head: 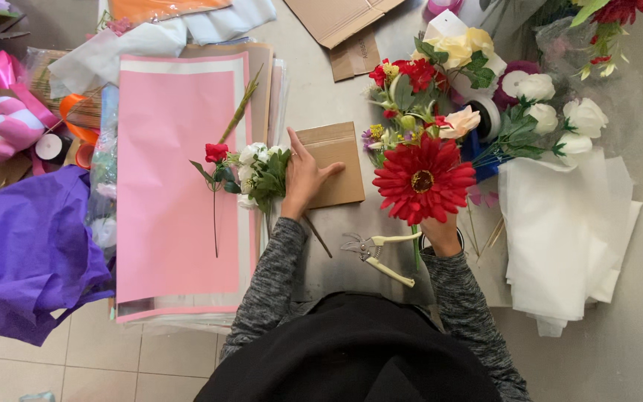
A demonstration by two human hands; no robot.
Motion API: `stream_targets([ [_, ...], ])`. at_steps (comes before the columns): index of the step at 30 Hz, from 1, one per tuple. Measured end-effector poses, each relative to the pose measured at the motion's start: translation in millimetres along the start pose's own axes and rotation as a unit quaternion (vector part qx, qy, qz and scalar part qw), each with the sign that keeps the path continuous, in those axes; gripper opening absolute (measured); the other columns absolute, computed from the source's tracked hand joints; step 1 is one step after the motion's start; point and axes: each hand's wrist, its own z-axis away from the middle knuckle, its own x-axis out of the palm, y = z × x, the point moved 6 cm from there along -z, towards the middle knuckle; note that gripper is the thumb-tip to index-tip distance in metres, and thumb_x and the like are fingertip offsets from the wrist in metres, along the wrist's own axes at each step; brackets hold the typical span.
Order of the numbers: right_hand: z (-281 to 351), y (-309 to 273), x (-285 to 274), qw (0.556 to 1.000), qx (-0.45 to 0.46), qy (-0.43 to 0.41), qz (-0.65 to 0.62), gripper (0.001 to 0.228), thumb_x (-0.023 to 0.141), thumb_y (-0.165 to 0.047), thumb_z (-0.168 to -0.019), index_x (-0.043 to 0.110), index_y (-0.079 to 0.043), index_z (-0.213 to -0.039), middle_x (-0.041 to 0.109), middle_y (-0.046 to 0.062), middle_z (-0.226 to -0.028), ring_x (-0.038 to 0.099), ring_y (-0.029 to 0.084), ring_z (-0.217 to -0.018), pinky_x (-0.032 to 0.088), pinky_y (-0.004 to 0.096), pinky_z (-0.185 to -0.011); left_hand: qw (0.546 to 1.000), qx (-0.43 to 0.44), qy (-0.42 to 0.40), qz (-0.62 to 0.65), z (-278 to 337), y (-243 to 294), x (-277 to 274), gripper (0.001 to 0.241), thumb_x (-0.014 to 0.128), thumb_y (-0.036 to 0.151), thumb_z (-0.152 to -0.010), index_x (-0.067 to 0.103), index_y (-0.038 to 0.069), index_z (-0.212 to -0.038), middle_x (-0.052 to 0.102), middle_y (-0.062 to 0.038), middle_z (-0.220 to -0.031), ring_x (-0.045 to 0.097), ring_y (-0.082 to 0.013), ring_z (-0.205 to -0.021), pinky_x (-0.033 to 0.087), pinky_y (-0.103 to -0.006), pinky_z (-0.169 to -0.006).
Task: The person organizes flowers by hand, pulling individual stems from a central arrangement and grouping them on the work surface. The person then picks up several floral stems and uses a pair of shears to trim the ends before continuing to arrange the flowers.
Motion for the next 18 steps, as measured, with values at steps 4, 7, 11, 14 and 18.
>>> stream_targets([
  [4,-1,28,-18,0.997,0.005,0.046,0.058,0.032,0.048,0.000,-0.095,0.044,0.004,-0.127,0.054,0.016,-0.114,0.053,0.026,-0.110,0.043,0.039,-0.099,0.999,-0.043,-0.028,0.003,-15,-2,2,0.142,0.092,0.039,-0.053,-0.011,0.005,-0.145,0.043,-0.037,-0.118,0.050,-0.0545,-0.110,0.042,-0.0583,-0.091],
  [7,-2,48,-24,0.994,-0.026,0.039,0.098,0.047,0.051,0.004,-0.092,0.036,0.001,-0.137,0.046,0.023,-0.129,0.047,0.033,-0.117,0.042,0.050,-0.095,0.990,-0.065,-0.035,0.122,-23,-8,2,0.138,0.093,0.031,-0.054,-0.009,0.010,-0.145,0.042,-0.032,-0.119,0.052,-0.0511,-0.110,0.042,-0.0556,-0.093],
  [11,-26,-35,37,0.999,-0.020,0.042,0.016,0.042,0.053,0.010,-0.087,0.043,0.001,-0.126,0.061,0.024,-0.107,0.062,0.035,-0.099,0.051,0.056,-0.086,0.990,-0.024,-0.010,0.139,-13,-1,-8,0.107,0.091,0.047,-0.052,0.039,0.000,-0.133,0.054,-0.020,-0.104,0.062,-0.0361,-0.095,0.050,-0.0413,-0.083],
  [14,-35,-80,58,0.997,-0.011,0.026,0.066,0.016,0.056,0.000,-0.088,0.058,0.009,-0.102,0.065,0.021,-0.096,0.066,0.029,-0.094,0.056,0.047,-0.082,0.946,-0.004,-0.035,0.322,7,28,-28,0.077,0.090,0.033,-0.061,0.051,0.009,-0.123,0.057,-0.016,-0.111,0.060,-0.0292,-0.107,0.046,-0.0332,-0.094],
  [18,-47,-118,78,0.996,-0.062,0.029,0.058,0.014,0.055,-0.002,-0.092,0.058,0.011,-0.097,0.063,0.026,-0.094,0.066,0.035,-0.091,0.056,0.053,-0.080,0.932,0.073,-0.040,0.353,25,61,-55,0.066,0.085,0.022,-0.067,0.047,0.017,-0.121,0.059,-0.014,-0.118,0.050,-0.0313,-0.121,0.034,-0.0415,-0.106],
])
